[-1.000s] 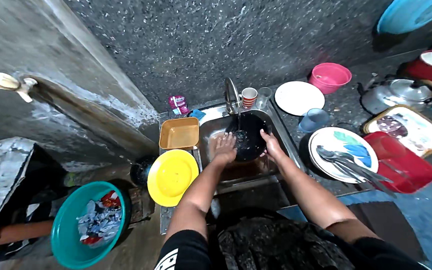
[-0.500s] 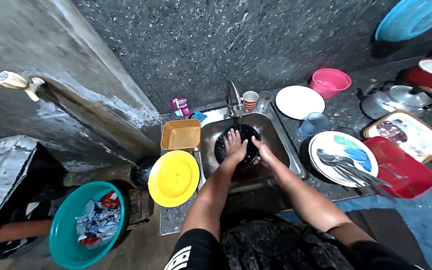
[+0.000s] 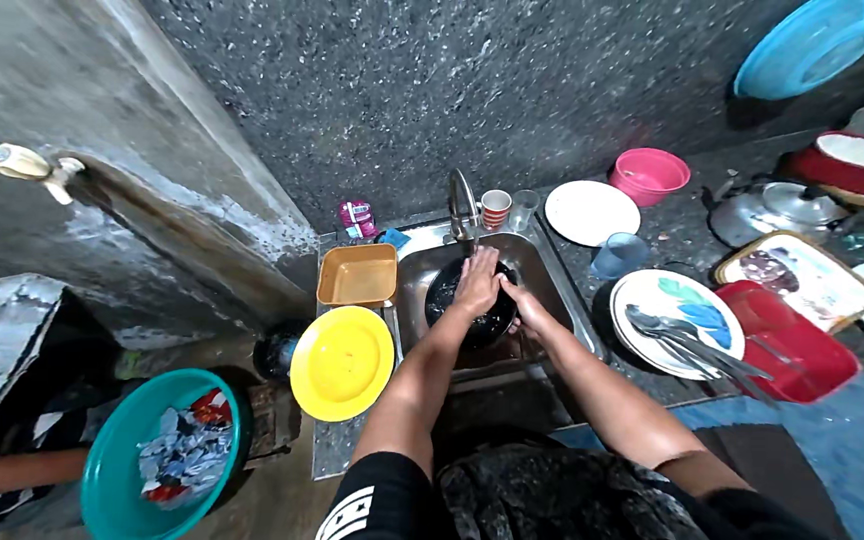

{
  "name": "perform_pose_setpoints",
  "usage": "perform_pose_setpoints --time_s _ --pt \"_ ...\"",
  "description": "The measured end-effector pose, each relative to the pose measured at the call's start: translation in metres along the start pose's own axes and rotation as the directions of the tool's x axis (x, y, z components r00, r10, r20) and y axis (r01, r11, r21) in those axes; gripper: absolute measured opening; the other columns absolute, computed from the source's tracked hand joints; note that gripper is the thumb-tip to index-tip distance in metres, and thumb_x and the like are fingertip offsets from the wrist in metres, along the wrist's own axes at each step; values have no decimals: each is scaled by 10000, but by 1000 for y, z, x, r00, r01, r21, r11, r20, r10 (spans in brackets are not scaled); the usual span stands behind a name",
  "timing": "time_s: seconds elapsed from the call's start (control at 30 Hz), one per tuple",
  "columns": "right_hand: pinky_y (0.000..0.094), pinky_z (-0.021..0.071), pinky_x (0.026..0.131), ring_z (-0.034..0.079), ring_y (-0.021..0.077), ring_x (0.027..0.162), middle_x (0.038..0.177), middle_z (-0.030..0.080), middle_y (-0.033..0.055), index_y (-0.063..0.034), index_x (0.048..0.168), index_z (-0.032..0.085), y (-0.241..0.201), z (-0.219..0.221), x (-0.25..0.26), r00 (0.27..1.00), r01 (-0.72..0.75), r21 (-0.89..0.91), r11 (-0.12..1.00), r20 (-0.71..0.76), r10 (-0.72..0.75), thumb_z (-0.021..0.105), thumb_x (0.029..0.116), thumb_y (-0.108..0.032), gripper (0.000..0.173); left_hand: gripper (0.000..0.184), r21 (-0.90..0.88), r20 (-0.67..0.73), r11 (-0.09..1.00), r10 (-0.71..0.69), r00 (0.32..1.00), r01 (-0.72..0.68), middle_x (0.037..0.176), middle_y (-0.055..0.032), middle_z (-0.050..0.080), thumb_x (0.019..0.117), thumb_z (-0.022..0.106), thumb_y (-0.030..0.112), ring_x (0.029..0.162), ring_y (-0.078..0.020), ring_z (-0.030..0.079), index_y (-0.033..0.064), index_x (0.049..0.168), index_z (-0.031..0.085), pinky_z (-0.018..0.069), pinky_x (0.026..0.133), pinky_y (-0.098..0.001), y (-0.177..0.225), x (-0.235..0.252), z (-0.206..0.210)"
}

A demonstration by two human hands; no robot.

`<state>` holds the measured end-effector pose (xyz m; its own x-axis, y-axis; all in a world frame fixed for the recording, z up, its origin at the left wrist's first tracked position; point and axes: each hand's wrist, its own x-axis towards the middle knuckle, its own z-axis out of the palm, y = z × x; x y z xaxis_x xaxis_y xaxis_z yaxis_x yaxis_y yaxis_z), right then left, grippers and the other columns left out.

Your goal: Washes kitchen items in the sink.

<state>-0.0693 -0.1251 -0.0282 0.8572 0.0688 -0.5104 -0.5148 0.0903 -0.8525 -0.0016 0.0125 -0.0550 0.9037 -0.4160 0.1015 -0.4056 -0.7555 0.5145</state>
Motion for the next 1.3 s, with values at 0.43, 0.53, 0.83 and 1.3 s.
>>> perform_pose_setpoints --time_s 0.43,0.53,0.83,1.3 --pt "355 570 642 679 186 772 997 700 128 -56 1292 592 2 3 -1 998 43 -140 989 -36 -49 480 1070 -533 539 557 -112 74 983 -135 988 143 1346 -163 656 1126 307 398 1384 -341 507 32 1225 715 191 1241 -628 4 18 -28" --pt "370 562 661 672 199 789 979 684 140 -19 1218 606 3 6 1 995 35 -143 989 -91 -48 489 1072 -522 537 576 -94 -2 916 -393 920 391 1418 -239 587 1131 258 392 1392 -423 486 10 1305 653 321 1175 -645 -4 19 -33" --pt "397 569 761 667 189 898 1126 686 117 -112 1445 512 1 -1 39 935 310 27 950 -188 -299 389 1078 -586 612 632 -476 443 861 59 894 179 1738 -131 16 1135 235 398 1607 -253 36 67 1660 111 69 1305 -499 26 -23 -16" --pt "474 555 992 660 253 1180 1333 649 176 -67 1506 459 12 5 35 923 278 -12 961 -273 -270 425 1094 -506 603 593 -99 411 976 -135 901 192 1743 -62 90 1129 284 379 1605 -291 50 143 1664 184 99 1275 -593 0 -23 7"
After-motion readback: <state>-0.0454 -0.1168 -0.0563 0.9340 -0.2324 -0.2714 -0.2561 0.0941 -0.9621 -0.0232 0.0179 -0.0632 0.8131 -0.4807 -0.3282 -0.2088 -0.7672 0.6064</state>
